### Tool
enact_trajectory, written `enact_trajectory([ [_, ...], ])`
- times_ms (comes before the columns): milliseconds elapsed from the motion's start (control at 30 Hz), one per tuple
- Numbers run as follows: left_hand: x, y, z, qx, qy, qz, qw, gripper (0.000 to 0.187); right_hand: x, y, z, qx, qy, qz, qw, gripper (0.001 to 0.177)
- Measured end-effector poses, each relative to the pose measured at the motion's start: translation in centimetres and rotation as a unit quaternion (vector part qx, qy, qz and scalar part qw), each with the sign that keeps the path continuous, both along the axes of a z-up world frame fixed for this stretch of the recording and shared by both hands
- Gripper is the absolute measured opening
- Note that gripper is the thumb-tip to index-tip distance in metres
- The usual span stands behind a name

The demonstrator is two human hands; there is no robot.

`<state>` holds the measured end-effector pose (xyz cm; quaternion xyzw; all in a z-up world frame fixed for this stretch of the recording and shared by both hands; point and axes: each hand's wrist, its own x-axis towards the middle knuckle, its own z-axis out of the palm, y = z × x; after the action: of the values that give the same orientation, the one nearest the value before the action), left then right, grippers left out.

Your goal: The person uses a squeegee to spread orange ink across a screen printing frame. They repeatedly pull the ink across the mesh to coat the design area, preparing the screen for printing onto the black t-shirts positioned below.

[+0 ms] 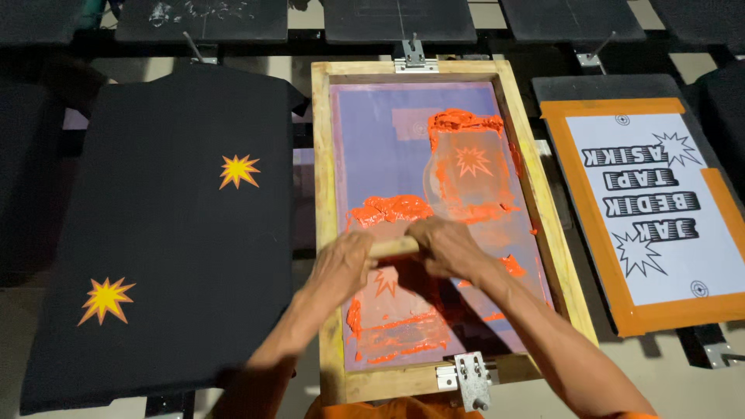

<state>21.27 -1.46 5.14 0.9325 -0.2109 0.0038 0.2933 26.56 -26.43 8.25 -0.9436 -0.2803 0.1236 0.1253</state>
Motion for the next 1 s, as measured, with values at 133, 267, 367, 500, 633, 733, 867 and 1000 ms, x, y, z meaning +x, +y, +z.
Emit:
enact_trajectory([
  [133, -6.7, -0.7, -0.6, 0.005, -0.007, -0.029, 1.0, 0.015, -6.4, -0.9, 1.7, -0.026, 0.034, 0.012, 0.999, 0.026],
  [267, -12.9, -1.9, 6.3, -0.078, -0.011, -0.049, 0.996, 0.012, -12.7, -1.5, 3.2, -0.006, 0.022, 0.045, 0.999, 0.03],
  [367, -13.5, -2.0, -2.6, -0.008, -0.065, -0.011, 0.998, 0.021, -13.0, -0.8, 5.7, 0.018, 0.039, 0.074, 0.996, 0.023],
  [500, -9.7, -1.4, 1.3, -0.035, 0.025, -0.022, 0.999, 0.018, -8.8, -2.1, 2.7, 0.082, 0.087, 0.05, 0.992, 0.015],
  [633, -2.8, -0.7, 2.3, -0.029, -0.066, 0.021, 0.997, 0.01, -2.3, -0.7, 2.9, 0.066, -0.016, 0.031, 0.997, 0.026],
  [733, 1.7, -0.1, 1.6, -0.025, -0.098, 0.026, 0.995, 0.017, 1.5, 0.4, 1.7, 0.057, -0.057, 0.028, 0.996, 0.027],
  [867, 2.5, 0.4, -0.5, -0.027, -0.105, 0.024, 0.994, 0.022, 2.4, 1.1, 0.4, 0.04, -0.069, 0.034, 0.996, 0.015],
  [1000, 1.0, -0.2, 0.1, -0.037, -0.137, 0.016, 0.99, 0.019, 1.4, 0.2, -0.4, 0.039, -0.09, 0.033, 0.995, 0.017],
])
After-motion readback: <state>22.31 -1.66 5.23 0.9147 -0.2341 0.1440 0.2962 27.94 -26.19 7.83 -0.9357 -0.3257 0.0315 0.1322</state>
